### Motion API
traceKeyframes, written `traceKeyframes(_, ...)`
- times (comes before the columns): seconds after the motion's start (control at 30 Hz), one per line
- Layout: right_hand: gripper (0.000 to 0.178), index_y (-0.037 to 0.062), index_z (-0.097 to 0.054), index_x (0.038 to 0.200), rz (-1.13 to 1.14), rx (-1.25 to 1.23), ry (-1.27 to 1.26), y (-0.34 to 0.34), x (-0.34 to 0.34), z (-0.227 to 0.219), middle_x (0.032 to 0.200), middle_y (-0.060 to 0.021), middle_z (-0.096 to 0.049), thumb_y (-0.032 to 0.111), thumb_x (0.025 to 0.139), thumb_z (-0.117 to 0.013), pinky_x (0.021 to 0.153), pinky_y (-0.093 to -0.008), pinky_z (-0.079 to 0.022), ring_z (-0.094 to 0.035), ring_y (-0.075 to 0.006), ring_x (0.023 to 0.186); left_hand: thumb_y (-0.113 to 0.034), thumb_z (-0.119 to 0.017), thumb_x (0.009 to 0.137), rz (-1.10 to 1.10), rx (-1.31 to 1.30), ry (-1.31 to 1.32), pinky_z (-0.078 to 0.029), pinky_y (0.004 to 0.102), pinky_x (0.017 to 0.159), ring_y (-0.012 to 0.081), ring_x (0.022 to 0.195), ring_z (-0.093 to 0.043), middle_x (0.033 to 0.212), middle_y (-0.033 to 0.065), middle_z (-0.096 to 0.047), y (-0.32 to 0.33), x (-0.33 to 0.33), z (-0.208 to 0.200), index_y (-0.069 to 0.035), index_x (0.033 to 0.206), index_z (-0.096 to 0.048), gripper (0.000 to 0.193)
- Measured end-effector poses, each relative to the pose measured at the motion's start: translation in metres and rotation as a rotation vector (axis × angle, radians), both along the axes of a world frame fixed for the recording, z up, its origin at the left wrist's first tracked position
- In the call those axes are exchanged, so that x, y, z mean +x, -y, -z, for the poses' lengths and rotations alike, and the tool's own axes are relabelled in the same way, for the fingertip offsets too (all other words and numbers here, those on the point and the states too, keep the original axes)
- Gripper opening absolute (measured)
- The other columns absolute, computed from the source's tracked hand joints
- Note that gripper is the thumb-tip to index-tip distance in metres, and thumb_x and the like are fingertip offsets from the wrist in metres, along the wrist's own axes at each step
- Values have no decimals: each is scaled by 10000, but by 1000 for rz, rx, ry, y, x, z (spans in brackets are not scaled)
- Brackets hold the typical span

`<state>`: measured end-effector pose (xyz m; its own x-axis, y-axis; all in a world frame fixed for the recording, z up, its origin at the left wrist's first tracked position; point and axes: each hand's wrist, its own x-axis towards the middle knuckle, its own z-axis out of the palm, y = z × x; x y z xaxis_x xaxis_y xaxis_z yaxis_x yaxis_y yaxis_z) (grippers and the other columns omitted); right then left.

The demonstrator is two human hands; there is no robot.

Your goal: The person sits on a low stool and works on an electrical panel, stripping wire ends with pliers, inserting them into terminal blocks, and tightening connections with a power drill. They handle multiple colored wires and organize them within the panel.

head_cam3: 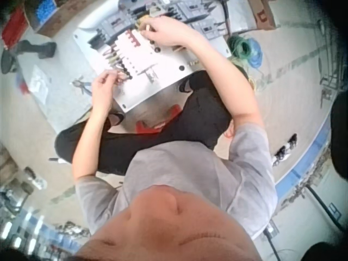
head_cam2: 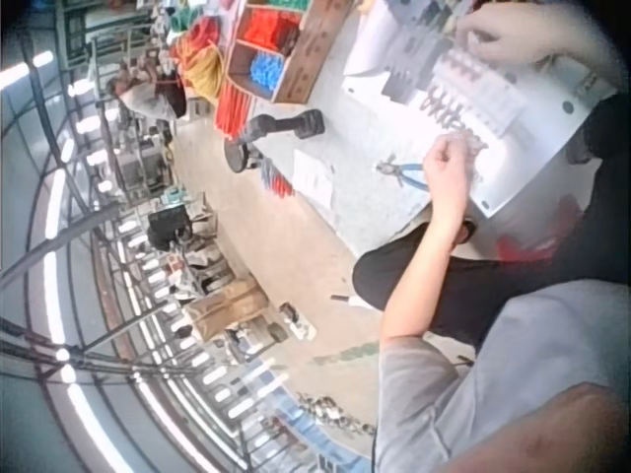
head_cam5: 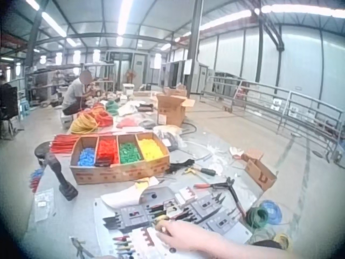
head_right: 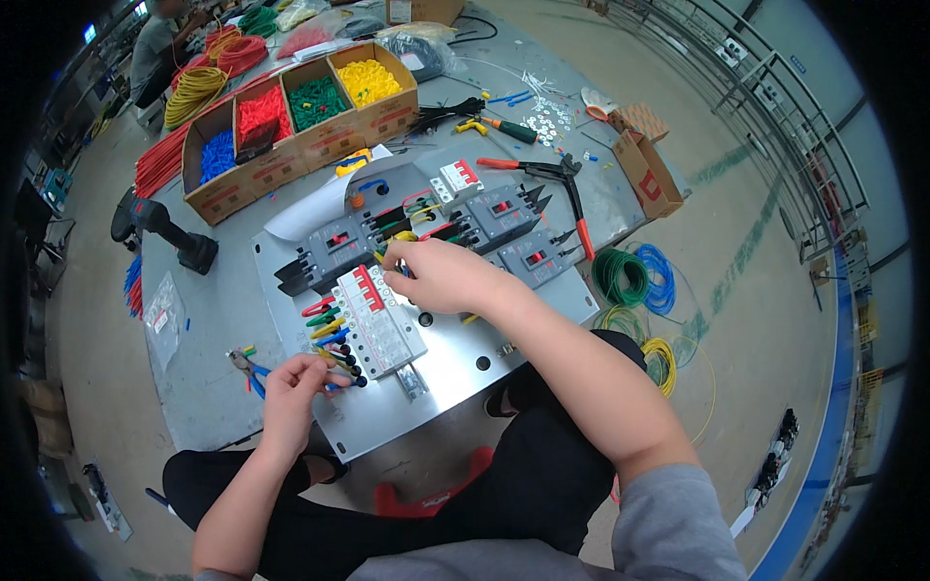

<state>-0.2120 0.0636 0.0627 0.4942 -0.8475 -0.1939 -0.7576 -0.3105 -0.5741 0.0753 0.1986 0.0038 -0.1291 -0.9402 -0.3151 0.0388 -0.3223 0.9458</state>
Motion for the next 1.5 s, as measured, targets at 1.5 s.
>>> traceKeyframes(1.5, 431, 26, -719, 1329, -126, 315, -260, 15, -31, -8, 1145, -147, -793, 337, 1031, -740, 960, -406, -586, -763, -283, 1069, -277, -696, 1113, 88, 21, -98, -541, 319, 861, 148, 927, -734, 969, 62, -753, 2, -13, 8, -23, 1134, -721, 256)
